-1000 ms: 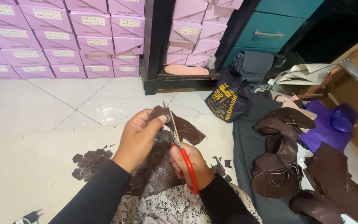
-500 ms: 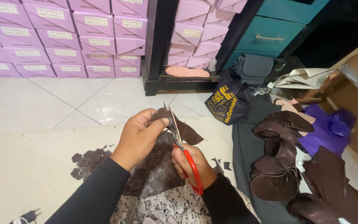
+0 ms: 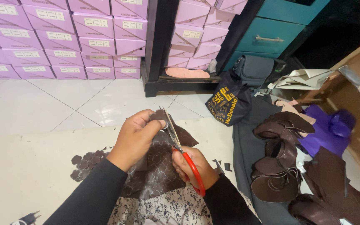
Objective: The person uses red-handled scissors to cut flower-shaped pieces from a dark brown patterned fabric. They hold the fabric with one hand and cut along the outlines with the other, placing the finished pieces into a growing pile on the floor.
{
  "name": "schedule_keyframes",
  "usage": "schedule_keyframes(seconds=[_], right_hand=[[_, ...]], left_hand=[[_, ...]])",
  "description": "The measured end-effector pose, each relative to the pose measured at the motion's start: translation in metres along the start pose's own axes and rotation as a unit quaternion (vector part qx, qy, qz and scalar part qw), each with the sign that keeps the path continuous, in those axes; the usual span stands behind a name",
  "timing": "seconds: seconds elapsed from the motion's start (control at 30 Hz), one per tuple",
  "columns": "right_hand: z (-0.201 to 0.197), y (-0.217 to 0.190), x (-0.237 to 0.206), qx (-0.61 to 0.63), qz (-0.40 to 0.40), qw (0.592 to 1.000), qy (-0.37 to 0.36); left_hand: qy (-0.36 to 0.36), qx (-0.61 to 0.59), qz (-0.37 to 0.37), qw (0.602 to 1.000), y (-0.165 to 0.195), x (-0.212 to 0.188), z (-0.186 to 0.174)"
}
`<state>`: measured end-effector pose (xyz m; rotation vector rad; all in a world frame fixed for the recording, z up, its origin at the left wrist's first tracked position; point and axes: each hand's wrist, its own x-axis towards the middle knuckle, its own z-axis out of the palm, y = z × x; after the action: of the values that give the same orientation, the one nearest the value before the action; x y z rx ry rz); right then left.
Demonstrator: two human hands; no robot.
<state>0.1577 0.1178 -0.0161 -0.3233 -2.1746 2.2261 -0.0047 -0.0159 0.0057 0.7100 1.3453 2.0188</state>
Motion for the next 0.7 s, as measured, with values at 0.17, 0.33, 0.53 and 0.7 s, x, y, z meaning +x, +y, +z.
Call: schedule_keyframes(seconds=[0.17, 0.33, 0.53, 0.7], right_hand=[[0.0013, -0.0038, -0.0022, -0.014, -0.015, 1.0, -0.003], [0.0016, -0.005, -0.0035, 0.001, -0.022, 1.0, -0.012], [-0.003, -0.0048, -0.0019, -0.033, -0.018, 0.999, -0.021], [-0.0044, -0.0021, -0.003, 0.008, -0.016, 1.0, -0.007]], left_hand=[[-0.012, 0.002, -0.014, 1.0, 0.0019, -0.0004, 0.0001], [-0.029, 0.024, -0.023, 0.999, -0.0017, -0.0017, 0.0015], [0.047, 0.073, 0.04, 0.995, -0.0056, 0.0003, -0.0009], [0.028, 0.025, 0.015, 0.999, -0.0061, 0.0009, 0.0011]])
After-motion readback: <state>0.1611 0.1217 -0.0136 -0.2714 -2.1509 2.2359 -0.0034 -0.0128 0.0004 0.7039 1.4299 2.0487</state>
